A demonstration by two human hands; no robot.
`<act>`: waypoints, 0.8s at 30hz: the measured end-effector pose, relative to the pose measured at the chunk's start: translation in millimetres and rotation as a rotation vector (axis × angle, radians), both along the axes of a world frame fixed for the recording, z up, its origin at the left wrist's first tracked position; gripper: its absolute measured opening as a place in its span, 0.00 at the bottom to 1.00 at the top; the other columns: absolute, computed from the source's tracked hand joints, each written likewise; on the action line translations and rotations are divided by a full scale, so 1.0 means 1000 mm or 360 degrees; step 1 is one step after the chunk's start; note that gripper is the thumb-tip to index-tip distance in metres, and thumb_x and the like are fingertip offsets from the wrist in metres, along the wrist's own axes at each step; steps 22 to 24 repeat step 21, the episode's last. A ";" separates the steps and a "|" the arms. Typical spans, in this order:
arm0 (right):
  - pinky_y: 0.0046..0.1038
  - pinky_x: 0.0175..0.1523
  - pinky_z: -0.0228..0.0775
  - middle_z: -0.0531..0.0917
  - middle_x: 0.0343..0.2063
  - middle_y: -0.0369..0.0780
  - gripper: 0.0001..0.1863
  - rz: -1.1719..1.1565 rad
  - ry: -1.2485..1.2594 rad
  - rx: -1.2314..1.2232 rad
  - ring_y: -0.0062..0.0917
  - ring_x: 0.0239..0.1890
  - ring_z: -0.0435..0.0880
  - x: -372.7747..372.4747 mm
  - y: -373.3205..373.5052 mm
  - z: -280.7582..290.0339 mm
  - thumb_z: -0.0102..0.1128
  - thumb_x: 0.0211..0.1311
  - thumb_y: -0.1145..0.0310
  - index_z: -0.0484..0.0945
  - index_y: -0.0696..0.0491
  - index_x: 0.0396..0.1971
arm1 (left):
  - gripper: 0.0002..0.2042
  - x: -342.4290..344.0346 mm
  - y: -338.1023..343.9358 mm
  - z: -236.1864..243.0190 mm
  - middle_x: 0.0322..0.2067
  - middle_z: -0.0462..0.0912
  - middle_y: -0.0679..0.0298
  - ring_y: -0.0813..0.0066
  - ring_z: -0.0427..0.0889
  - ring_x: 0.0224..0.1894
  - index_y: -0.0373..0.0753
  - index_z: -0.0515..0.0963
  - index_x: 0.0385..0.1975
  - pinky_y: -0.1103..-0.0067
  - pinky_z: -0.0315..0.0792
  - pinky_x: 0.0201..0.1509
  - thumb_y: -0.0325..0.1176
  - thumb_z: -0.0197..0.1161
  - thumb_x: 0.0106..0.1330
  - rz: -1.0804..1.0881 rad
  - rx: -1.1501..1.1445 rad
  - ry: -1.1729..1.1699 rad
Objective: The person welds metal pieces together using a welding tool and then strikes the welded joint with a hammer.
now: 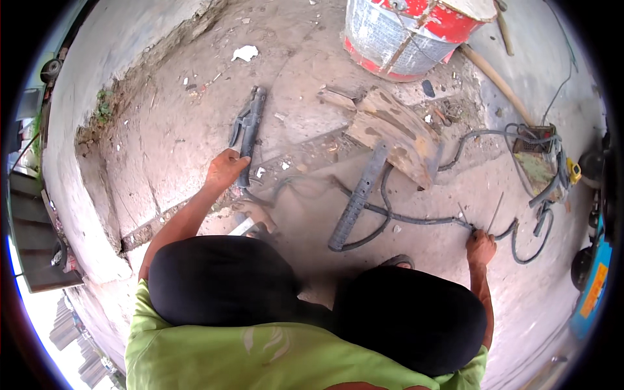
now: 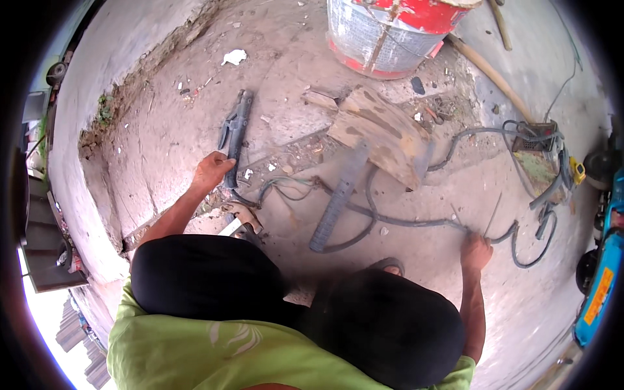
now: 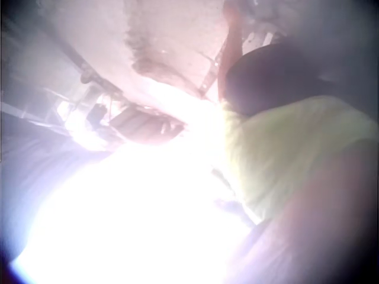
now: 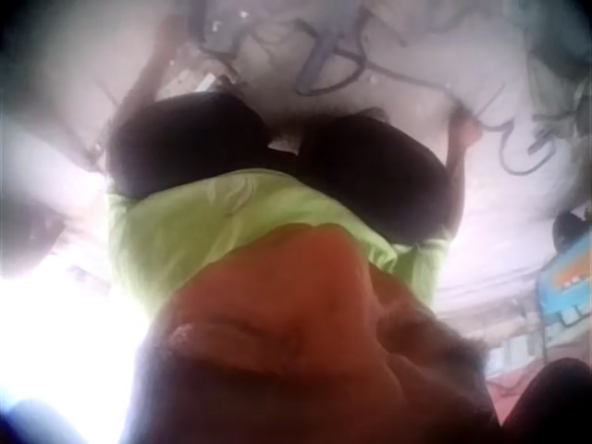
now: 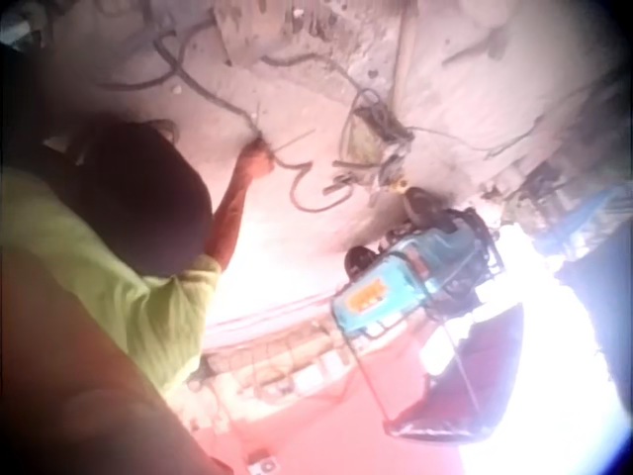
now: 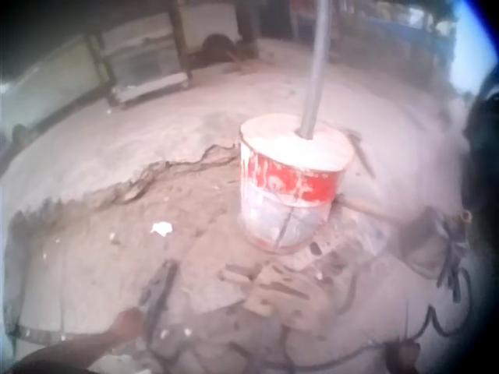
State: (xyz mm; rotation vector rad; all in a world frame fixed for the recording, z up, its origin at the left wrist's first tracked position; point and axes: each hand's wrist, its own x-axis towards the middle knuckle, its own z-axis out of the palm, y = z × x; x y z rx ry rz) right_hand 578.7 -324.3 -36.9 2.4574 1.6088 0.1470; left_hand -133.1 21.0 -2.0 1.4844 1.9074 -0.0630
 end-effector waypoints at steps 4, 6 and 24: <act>0.45 0.40 0.73 0.86 0.28 0.41 0.04 0.0092 0.0037 -0.0149 0.42 0.37 0.84 0.001 -0.001 0.007 0.62 0.59 0.65 0.81 0.48 0.28 | 0.33 0.018 0.000 0.011 0.53 0.85 0.45 0.48 0.84 0.57 0.35 0.76 0.59 0.62 0.76 0.62 0.55 0.70 0.61 -0.0121 0.0035 0.0248; 0.45 0.43 0.73 0.86 0.28 0.43 0.04 0.0114 0.0091 -0.0159 0.43 0.39 0.84 -0.002 0.001 0.012 0.61 0.58 0.66 0.83 0.48 0.29 | 0.33 0.015 0.000 0.011 0.53 0.85 0.45 0.48 0.84 0.57 0.36 0.77 0.59 0.62 0.76 0.61 0.55 0.70 0.61 -0.0107 -0.0010 0.0266; 0.41 0.59 0.81 0.90 0.44 0.49 0.18 -0.0123 0.0273 -0.2170 0.43 0.52 0.89 0.015 -0.038 0.187 0.63 0.49 0.64 0.91 0.51 0.41 | 0.35 0.090 0.030 -0.051 0.53 0.85 0.48 0.49 0.84 0.58 0.42 0.72 0.60 0.59 0.75 0.62 0.59 0.68 0.58 -0.0304 0.0102 0.0283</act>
